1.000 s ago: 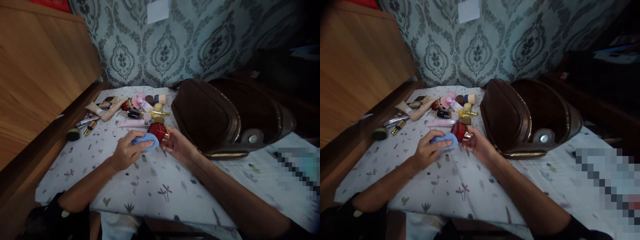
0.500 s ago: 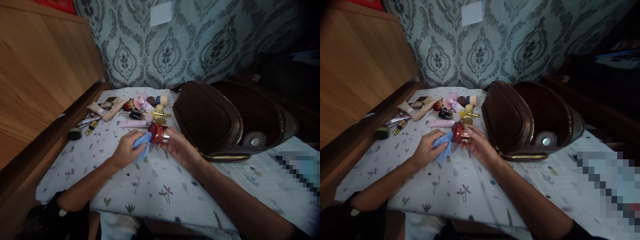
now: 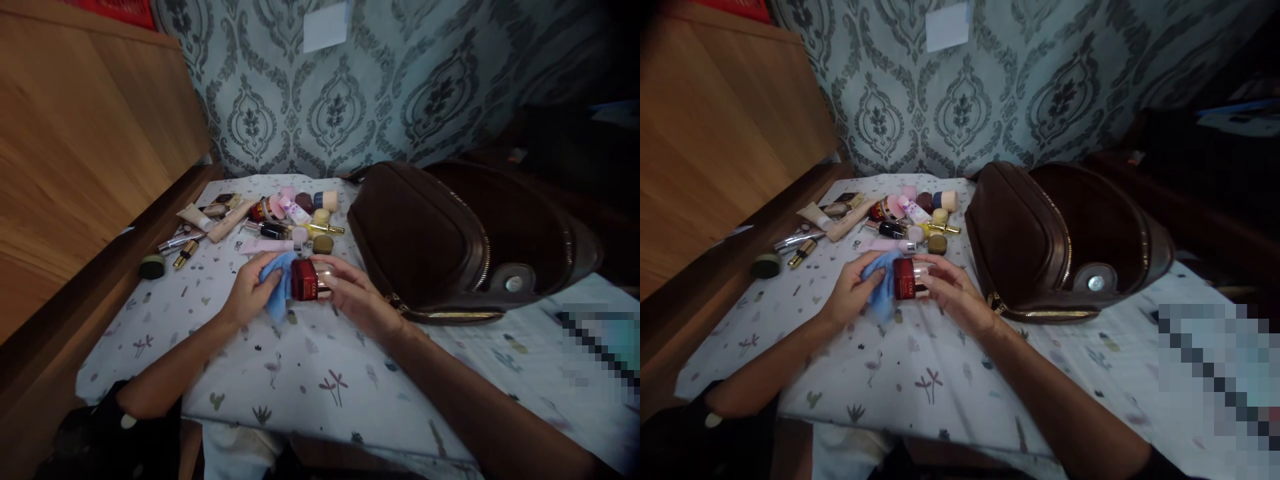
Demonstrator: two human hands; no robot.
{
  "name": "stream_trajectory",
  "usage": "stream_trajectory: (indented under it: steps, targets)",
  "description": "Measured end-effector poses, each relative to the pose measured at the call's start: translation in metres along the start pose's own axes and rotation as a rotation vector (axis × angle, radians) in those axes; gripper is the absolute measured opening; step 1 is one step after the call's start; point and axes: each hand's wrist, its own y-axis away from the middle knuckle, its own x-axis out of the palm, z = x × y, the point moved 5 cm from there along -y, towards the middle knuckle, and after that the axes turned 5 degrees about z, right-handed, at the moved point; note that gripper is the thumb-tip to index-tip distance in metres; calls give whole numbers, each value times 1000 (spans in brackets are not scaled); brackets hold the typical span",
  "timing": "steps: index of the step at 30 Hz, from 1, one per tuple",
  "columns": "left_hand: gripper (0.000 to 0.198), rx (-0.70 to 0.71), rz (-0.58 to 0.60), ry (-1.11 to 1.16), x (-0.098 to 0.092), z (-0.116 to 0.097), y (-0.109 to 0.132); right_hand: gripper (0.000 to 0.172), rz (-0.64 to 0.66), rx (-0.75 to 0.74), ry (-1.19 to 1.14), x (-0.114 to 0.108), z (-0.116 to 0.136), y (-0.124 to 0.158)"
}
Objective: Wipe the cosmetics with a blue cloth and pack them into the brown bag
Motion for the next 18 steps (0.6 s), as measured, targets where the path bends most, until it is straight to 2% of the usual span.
stream_trajectory:
  steps: [3, 5, 11, 13, 16, 18]
  targets:
    - [40, -188, 97, 205, 11, 13, 2, 43, -37, -44, 10, -3, 2, 0]
    - [43, -270, 121, 291, 17, 19, 5, 44, -51, -75, 68, -6, 3, -1]
    - [49, -441, -10, 488, 20, 28, 11, 55, 33, -174, 409, -2, 4, 0]
    - [53, -509, -62, 534, 18, 28, 12, 55, 18, -284, 566, 1, 10, 2]
    - [54, -615, -104, 486, 14, 28, 12, 58, 15, -434, 806, 5, 18, 5]
    - [41, -620, -114, 390, 13, 25, 10, 61, 13, -455, 903, 4, 19, 6]
